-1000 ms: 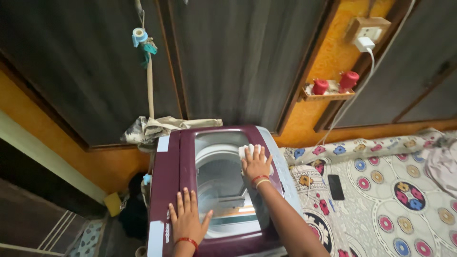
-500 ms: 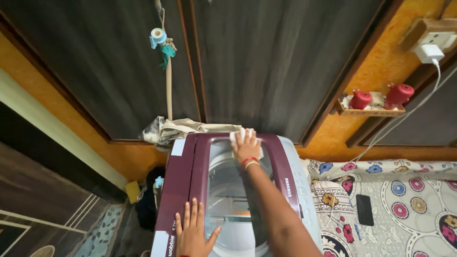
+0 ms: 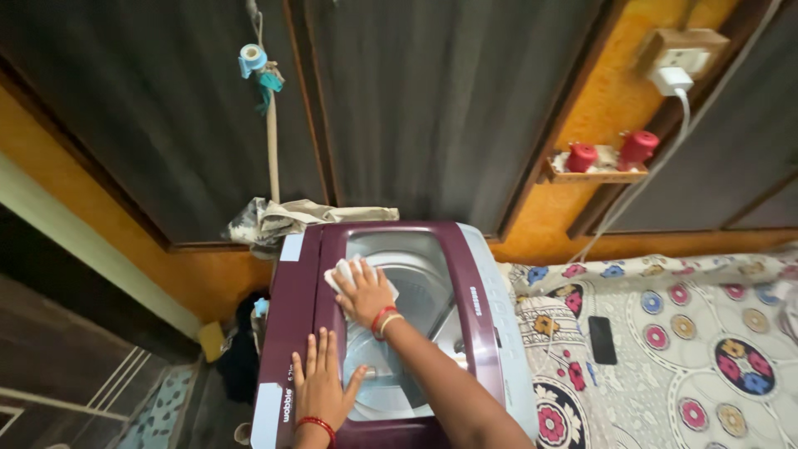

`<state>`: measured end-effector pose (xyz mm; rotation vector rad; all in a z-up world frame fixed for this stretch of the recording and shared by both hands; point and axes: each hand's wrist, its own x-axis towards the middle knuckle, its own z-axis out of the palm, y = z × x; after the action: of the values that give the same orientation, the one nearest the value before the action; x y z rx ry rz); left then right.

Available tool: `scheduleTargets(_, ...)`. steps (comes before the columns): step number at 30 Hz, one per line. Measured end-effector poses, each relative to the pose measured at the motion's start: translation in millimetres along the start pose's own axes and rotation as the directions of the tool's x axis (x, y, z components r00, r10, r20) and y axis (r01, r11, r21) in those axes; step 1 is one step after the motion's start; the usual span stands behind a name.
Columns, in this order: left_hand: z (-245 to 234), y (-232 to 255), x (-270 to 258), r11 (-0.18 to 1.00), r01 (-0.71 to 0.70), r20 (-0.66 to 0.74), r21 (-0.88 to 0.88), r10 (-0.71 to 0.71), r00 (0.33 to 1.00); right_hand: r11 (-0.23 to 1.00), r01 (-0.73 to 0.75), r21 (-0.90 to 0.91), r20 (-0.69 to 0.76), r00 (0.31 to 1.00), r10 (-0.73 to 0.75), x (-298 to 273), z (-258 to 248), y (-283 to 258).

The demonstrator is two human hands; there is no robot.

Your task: The person wipes the top and lid of a top-loading washing machine with a white cloth. They open the lid, wipe the inner rim, and then close the lid, continuing to wipe the exterior surfaces.

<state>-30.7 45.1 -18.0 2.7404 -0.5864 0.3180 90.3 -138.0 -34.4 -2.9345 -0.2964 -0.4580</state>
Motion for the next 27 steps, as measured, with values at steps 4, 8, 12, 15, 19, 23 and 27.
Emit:
scheduleTargets(4,3.4,0.7,-0.2,0.999,0.037,0.076,0.040,-0.039,0.996,0.997,0.053,0.059,0.017,0.998,-0.054,-44.8,-25.1,-18.7)
scheduleTargets(8,2.8,-0.2,3.0,0.997,0.034,0.112,0.066,-0.041,0.993,0.998,0.050,0.049,0.080,0.995,-0.054,-84.0,-43.0,-24.1)
scheduleTargets(12,-1.3,3.8,0.0,0.996,0.009,0.135,0.085,-0.020,0.991,1.000,-0.003,-0.003,0.132,0.991,0.004,-122.2,-51.9,-15.4)
scheduleTargets(15,-4.9,4.1,-2.9,0.999,-0.003,0.139,0.050,-0.004,0.990,0.991,-0.111,-0.076,0.164,0.979,0.123,-142.9,-56.3,-0.5)
scheduleTargets(19,-4.5,3.0,-6.3,0.998,-0.047,0.091,-0.038,0.050,0.995,0.941,-0.301,-0.154,0.132,0.938,0.321,-179.2,-63.4,10.4)
scheduleTargets(23,1.2,-1.1,-12.6,0.988,-0.093,0.022,-0.126,0.096,0.995,0.881,-0.442,-0.169,0.018,0.892,0.451,-213.5,-70.6,-2.2)
scheduleTargets(27,5.9,-5.0,-12.4,0.942,-0.159,-0.082,-0.295,0.141,0.987,0.867,-0.468,-0.170,-0.084,0.884,0.460,-237.2,-74.0,-38.1)
